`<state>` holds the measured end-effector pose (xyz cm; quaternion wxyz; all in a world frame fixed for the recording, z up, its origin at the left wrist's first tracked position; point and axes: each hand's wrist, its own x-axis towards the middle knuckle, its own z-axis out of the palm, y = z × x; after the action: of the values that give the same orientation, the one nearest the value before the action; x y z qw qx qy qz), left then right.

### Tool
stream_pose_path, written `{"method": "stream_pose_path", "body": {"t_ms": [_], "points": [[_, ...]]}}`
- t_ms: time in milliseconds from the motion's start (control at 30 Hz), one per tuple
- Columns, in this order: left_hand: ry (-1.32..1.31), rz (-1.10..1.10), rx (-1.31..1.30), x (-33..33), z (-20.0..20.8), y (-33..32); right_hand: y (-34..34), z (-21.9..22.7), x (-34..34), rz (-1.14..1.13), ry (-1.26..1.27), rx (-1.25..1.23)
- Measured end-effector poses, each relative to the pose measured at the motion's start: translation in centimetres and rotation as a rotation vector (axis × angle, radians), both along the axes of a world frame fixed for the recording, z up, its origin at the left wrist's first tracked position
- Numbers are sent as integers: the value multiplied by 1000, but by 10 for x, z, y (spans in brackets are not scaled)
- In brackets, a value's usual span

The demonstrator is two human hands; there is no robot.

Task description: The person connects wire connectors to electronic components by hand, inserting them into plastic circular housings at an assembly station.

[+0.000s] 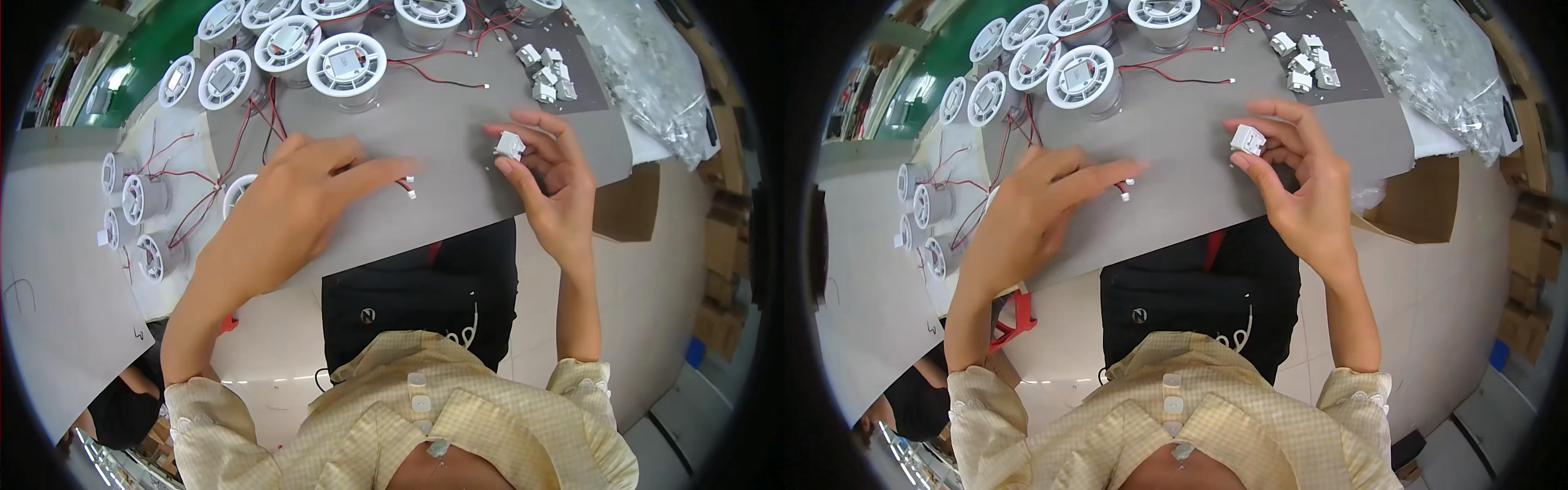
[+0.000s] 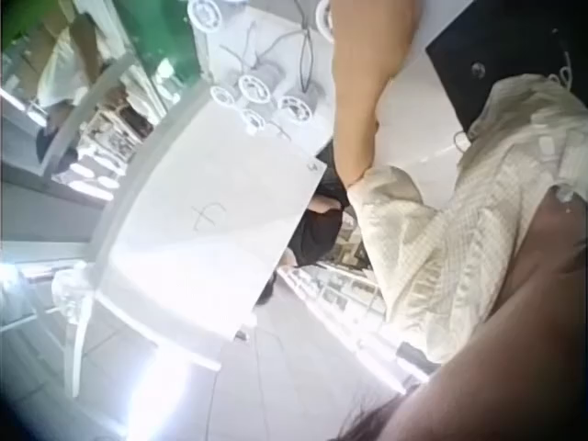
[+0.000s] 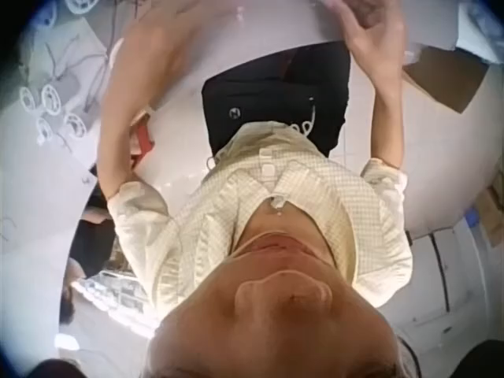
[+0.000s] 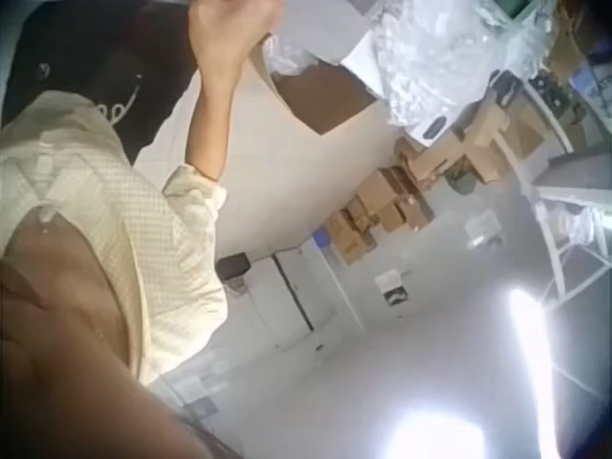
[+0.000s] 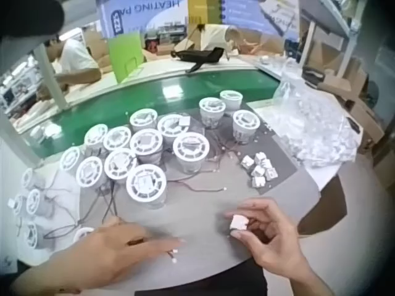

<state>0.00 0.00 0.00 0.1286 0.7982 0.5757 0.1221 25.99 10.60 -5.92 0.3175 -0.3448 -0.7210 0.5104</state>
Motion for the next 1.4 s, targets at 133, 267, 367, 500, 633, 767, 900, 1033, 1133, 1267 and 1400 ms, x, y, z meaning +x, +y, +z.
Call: {"method": "stream_pose_path", "body": {"t_ms": [133, 267, 367, 500, 633, 767, 900, 1033, 1133, 1267, 1400], "points": [[-432, 90, -142, 5, -6, 6, 0, 4, -7, -21, -71, 162], [-507, 246, -70, 15, -6, 3, -2, 10, -13, 9, -188, 266], [-404, 337, 4, 19, -4, 5, 0, -4, -14, 6, 2, 89], [-494, 432, 37, 23, -8, 6, -1, 3, -17, -31, 49, -92], [-499, 444, 136, 22, -8, 6, -10, 11, -37, -127, 188, -136], [-543, 476, 130, 18, -8, 5, -16, 12, -59, -128, 467, -106], [-598, 510, 157, 17, -7, -1, -24, 14, -83, -80, 654, -258], [-850, 579, 147, 18, -12, -2, -33, 15, -94, 25, 705, -303], [-838, 561, 183, 14, -13, -4, -34, 14, -96, 28, 686, -316], [-621, 498, 252, 14, -9, -4, -35, 8, -98, -1, 576, 15], [-542, 504, 245, 15, -9, -10, -32, 11, -92, -22, 333, 257]]}}
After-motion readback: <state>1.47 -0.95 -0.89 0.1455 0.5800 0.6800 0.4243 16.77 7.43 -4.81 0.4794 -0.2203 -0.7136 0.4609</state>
